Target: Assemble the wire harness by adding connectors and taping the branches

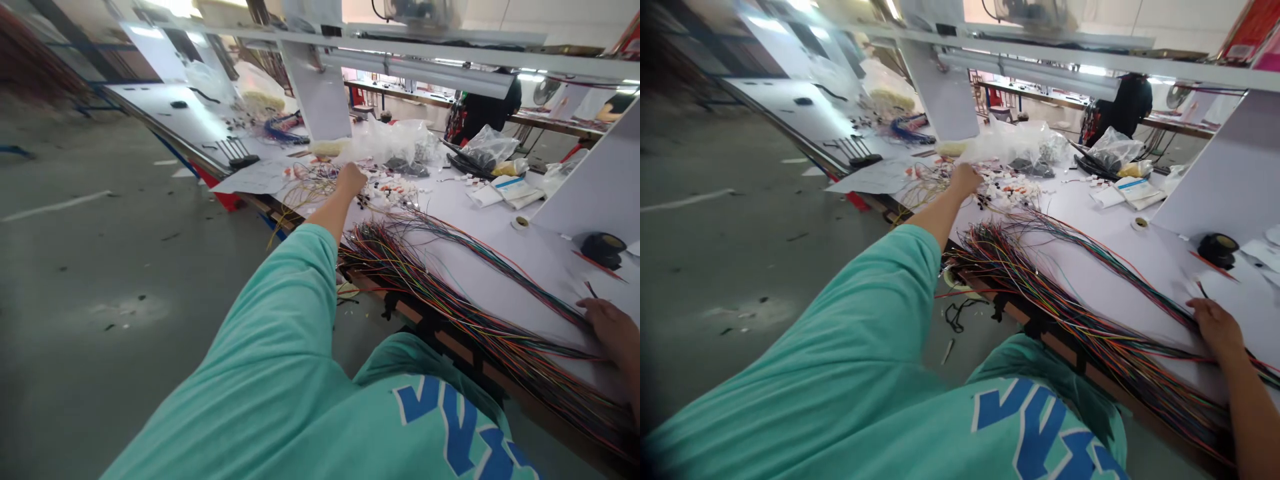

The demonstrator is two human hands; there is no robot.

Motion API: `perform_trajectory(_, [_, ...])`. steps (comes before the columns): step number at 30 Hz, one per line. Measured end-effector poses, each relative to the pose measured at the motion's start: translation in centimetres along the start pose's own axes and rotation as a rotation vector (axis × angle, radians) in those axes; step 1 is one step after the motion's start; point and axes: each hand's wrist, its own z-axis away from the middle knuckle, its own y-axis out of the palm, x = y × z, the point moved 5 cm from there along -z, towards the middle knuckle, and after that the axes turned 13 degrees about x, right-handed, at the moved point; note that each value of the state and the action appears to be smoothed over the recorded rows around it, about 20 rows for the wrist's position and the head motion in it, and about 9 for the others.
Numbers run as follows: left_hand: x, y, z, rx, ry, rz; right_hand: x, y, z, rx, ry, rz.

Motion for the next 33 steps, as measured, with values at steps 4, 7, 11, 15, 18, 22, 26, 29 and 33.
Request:
perform_trajectory(4, [-3.6,-1.6,1.4,-0.07,0.16,0.204,0.1,0.1,0.1,0.017,0.011,-0.016])
perform_trajectory(7, [-7.4,-1.8,3.3,0.069,0.352,0.602,0.0,0.1,0.0,0.01,-0.012,-0.033])
perform_trajectory(11, [-12.5,-1.7,6.9,0.293,0.581,1.075,-0.1,0.2,-0.1,0.019,-0.04,-0.024])
perform_trajectory(15, [-17.6,1.4,11.7,0.433,0.729,1.06,-0.2,0.3,-0.2,0.021,-0.068,-0.037])
perform_trajectory(18, [-21.2,6.1,16.4,0.635,0.855,0.87,-0.3,0.6,-0.2,0.011,-0.118,-0.055])
perform_trajectory(22, [-24.8,11.5,22.1,0.887,1.158,0.489,-0.8,1.1,-0.2,-0.016,-0.239,-0.189])
perform_trajectory(26, [-27.7,14.2,24.2,1.036,1.395,0.058,-1.4,1.6,-0.2,0.04,-0.33,-0.422])
perform_trajectory(29, [-30.8,13.2,23.7,1.06,1.299,0.293,-1.5,1.7,-0.1,0.098,-0.395,-0.525])
perform_trajectory(33, [-33.5,12.1,24.5,1.157,1.122,0.686,-1.4,1.6,-0.1,0.079,-0.459,-0.637])
